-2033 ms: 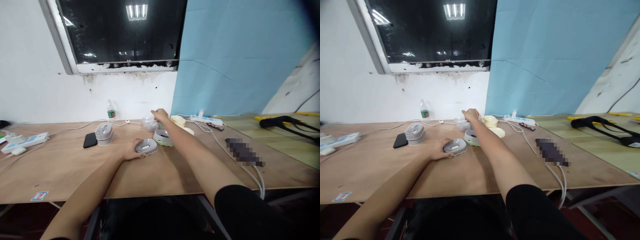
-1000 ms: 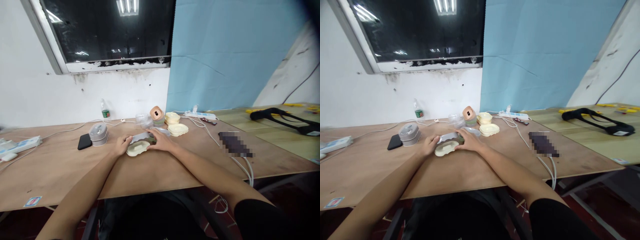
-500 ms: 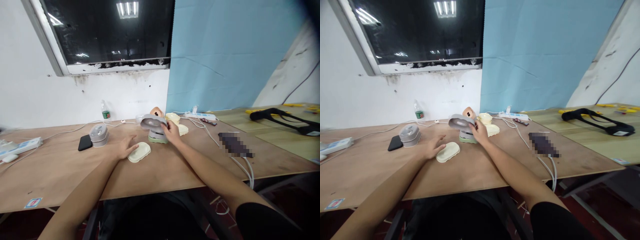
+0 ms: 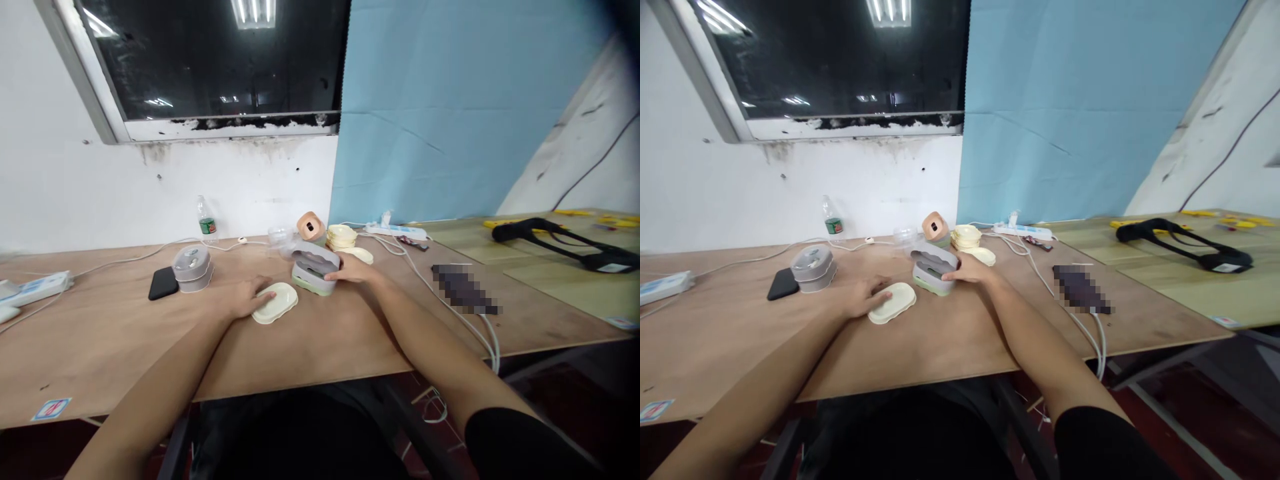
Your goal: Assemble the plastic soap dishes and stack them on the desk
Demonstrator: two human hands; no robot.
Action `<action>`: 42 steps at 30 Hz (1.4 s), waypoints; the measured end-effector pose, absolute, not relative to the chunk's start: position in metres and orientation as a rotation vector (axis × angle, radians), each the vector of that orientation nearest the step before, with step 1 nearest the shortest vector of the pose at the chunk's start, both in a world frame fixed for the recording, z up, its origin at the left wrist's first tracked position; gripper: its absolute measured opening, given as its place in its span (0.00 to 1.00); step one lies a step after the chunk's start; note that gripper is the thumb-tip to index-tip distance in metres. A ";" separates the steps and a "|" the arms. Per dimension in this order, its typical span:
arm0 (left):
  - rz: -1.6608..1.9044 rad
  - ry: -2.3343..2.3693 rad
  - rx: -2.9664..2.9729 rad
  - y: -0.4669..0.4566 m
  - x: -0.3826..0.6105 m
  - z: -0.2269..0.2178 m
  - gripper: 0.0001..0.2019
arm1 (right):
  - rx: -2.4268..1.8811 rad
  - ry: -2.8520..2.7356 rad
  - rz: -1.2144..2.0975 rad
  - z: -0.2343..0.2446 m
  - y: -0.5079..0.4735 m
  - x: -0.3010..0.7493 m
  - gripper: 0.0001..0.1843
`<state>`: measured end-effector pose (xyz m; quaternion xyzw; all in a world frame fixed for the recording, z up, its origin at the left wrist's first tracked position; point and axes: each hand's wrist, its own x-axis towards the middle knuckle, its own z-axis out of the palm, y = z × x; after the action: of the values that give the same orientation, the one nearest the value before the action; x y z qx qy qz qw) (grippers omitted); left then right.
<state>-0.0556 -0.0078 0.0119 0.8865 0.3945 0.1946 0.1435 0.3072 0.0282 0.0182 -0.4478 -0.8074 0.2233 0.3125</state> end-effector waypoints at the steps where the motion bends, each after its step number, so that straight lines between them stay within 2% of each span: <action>1: 0.557 1.129 2.553 -0.008 -0.055 0.012 0.29 | -1.167 -2.144 0.615 0.019 0.026 0.306 0.34; 7: 0.587 1.127 2.556 -0.011 -0.051 0.014 0.33 | -0.985 -2.165 0.574 0.024 0.015 0.283 0.40; 17: 0.415 1.090 2.604 -0.018 -0.050 0.023 0.37 | -1.033 -1.918 0.268 0.033 0.009 0.255 0.26; 21: 0.382 1.112 2.614 -0.019 -0.050 0.026 0.39 | -1.059 -2.109 0.128 0.042 0.000 0.263 0.28; 24: 0.381 1.121 2.598 -0.020 -0.050 0.026 0.39 | -1.125 -2.336 0.153 0.041 -0.004 0.268 0.32; 29: 0.384 1.104 2.559 -0.017 -0.051 0.024 0.39 | -1.226 -2.390 0.167 0.030 -0.002 0.262 0.29; 31: 0.371 1.104 2.554 -0.016 -0.051 0.024 0.39 | -1.250 -2.355 0.121 0.027 -0.001 0.259 0.33; 36: 0.364 1.094 2.561 -0.016 -0.050 0.024 0.39 | -1.397 -2.210 0.061 0.022 0.002 0.259 0.55; 42: 0.410 1.041 2.564 -0.018 -0.050 0.025 0.36 | -1.300 -2.180 0.098 0.008 0.013 0.259 0.51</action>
<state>-0.0497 -0.0178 0.0255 0.9030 0.3666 0.1445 0.1713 0.2593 0.0134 0.0079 -0.4887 -0.8198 0.0368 0.2962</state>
